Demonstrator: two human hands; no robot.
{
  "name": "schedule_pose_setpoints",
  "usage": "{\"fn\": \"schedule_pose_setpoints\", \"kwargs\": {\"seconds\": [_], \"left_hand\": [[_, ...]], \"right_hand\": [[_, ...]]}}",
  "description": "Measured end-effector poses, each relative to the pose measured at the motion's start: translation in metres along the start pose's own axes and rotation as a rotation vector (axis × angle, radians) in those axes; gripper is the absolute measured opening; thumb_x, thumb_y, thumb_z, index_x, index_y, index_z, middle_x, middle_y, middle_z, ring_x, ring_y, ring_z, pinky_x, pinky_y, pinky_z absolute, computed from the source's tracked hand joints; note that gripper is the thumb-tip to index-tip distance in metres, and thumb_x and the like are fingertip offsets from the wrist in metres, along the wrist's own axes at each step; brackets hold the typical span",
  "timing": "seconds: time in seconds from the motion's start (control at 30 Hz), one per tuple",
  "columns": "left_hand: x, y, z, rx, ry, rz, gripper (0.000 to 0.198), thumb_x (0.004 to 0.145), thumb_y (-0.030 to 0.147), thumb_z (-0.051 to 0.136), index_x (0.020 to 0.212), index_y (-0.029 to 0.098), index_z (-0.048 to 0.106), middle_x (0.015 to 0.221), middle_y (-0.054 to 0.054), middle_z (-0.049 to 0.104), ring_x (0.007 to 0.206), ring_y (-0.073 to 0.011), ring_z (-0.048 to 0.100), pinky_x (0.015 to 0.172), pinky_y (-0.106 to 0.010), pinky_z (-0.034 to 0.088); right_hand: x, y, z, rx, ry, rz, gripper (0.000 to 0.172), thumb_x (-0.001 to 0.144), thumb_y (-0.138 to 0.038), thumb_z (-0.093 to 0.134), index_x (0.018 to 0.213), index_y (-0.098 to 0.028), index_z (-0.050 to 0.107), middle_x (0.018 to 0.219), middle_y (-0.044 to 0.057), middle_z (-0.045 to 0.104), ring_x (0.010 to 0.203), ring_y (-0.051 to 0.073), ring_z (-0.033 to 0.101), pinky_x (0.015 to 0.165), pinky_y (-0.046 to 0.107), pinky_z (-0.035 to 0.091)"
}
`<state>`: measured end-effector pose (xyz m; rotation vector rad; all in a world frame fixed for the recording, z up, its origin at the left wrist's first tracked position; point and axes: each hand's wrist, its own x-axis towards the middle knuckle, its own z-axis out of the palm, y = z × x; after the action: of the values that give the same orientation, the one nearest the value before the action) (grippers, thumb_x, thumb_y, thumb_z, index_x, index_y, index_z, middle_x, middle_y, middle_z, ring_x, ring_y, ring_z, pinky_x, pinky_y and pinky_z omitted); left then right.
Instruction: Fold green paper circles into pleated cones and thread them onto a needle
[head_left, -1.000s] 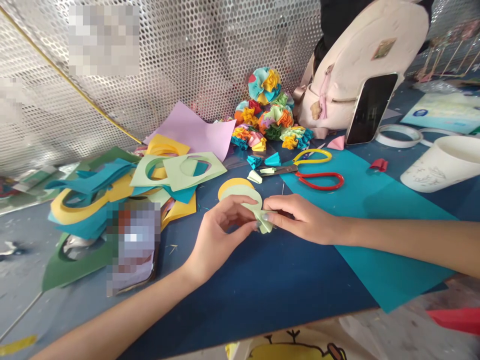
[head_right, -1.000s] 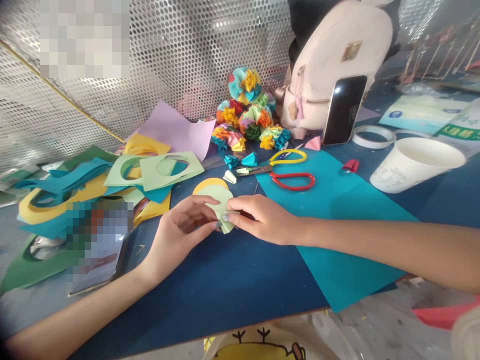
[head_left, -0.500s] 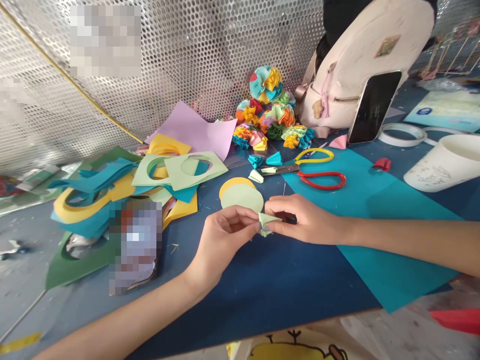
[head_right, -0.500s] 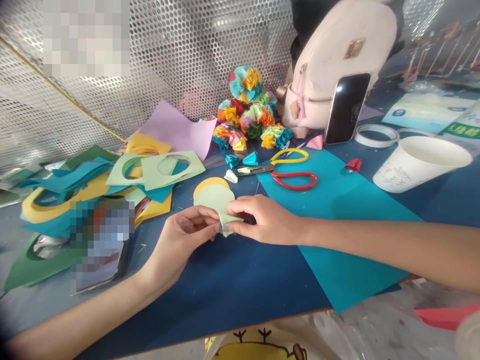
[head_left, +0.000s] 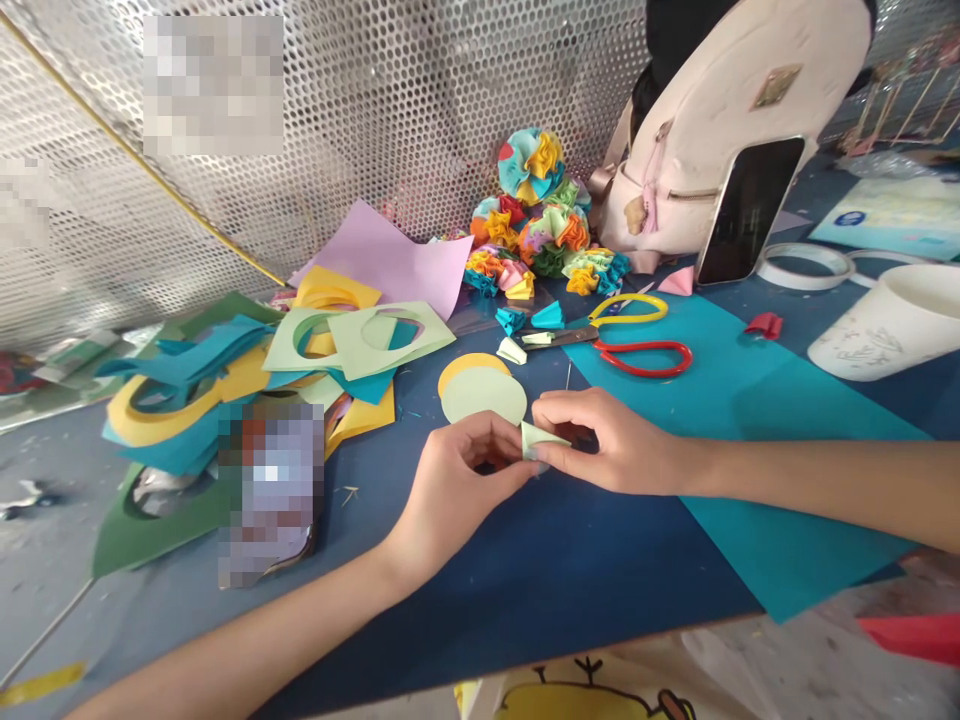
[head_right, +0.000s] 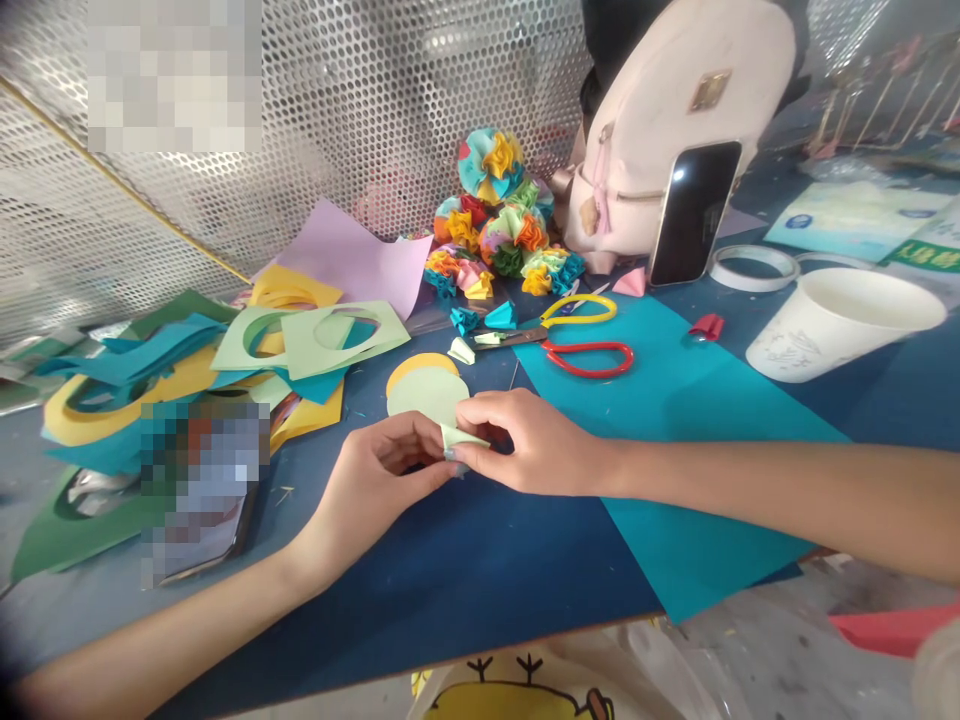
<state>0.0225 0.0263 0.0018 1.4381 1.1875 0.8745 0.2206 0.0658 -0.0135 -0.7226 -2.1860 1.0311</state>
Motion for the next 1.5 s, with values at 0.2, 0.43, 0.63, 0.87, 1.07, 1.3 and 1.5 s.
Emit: {"fn": "schedule_pose_setpoints", "kwargs": {"seconds": [0.2,0.43,0.63,0.87,1.07,1.3,1.5], "left_hand": [[0.002,0.003,-0.005,-0.084,-0.083,-0.055,0.011,0.073,0.015,0.077,0.069,0.016,0.067,0.069,-0.001,0.071,0.068,-0.0144,0.067,0.068,-0.025,0.053],[0.001,0.007,-0.009,0.036,-0.129,0.028,0.013,0.077,0.013,0.071,0.067,0.017,0.065,0.066,0.0,0.069,0.065,-0.0141,0.065,0.066,-0.025,0.051],[-0.004,0.014,-0.007,0.236,-0.1,0.099,0.014,0.077,0.01,0.067,0.066,0.018,0.064,0.062,0.003,0.063,0.061,-0.0112,0.056,0.062,-0.022,0.044],[-0.006,0.005,-0.002,0.283,-0.162,0.106,0.014,0.082,0.016,0.063,0.068,0.017,0.061,0.064,0.002,0.059,0.062,-0.0111,0.048,0.06,-0.023,0.039],[-0.006,0.008,-0.004,0.213,-0.193,0.149,0.022,0.089,0.021,0.058,0.068,0.017,0.054,0.065,0.003,0.051,0.063,-0.0111,0.043,0.059,-0.023,0.035],[-0.003,0.004,-0.014,0.211,-0.092,0.115,0.028,0.098,0.028,0.052,0.073,0.017,0.059,0.068,0.002,0.053,0.067,-0.0121,0.048,0.063,-0.024,0.039],[-0.003,-0.003,-0.019,0.429,-0.018,0.454,0.03,0.091,0.009,0.059,0.117,0.024,0.062,0.111,-0.005,0.062,0.101,-0.0168,0.06,0.086,-0.027,0.049]], "right_hand": [[0.0,0.0,0.0,0.002,-0.025,-0.089,0.034,0.096,-0.025,0.054,0.07,-0.02,0.033,0.067,-0.004,0.033,0.063,0.01,0.032,0.058,0.026,0.027],[-0.003,0.002,-0.002,-0.252,-0.081,-0.218,0.027,0.102,-0.029,0.044,0.078,-0.018,0.051,0.07,0.0,0.047,0.067,0.013,0.04,0.062,0.027,0.027],[-0.004,-0.001,-0.002,-0.236,-0.083,-0.244,0.032,0.1,-0.038,0.047,0.075,-0.019,0.047,0.064,-0.002,0.047,0.058,0.011,0.039,0.058,0.028,0.025],[-0.006,-0.005,-0.002,-0.32,-0.034,-0.291,0.034,0.099,-0.024,0.044,0.067,-0.02,0.034,0.06,-0.004,0.033,0.056,0.011,0.027,0.055,0.03,0.02],[-0.007,-0.002,-0.001,-0.208,-0.035,-0.236,0.032,0.097,-0.021,0.045,0.067,-0.02,0.034,0.059,-0.004,0.033,0.055,0.01,0.027,0.055,0.029,0.022],[-0.004,-0.003,-0.007,-0.038,-0.114,0.036,0.024,0.103,-0.029,0.043,0.081,-0.019,0.047,0.067,-0.004,0.054,0.058,0.009,0.045,0.057,0.024,0.03],[-0.005,0.0,-0.008,-0.118,-0.119,-0.01,0.027,0.102,-0.024,0.037,0.076,-0.019,0.04,0.07,-0.002,0.044,0.062,0.011,0.039,0.058,0.026,0.029]]}}
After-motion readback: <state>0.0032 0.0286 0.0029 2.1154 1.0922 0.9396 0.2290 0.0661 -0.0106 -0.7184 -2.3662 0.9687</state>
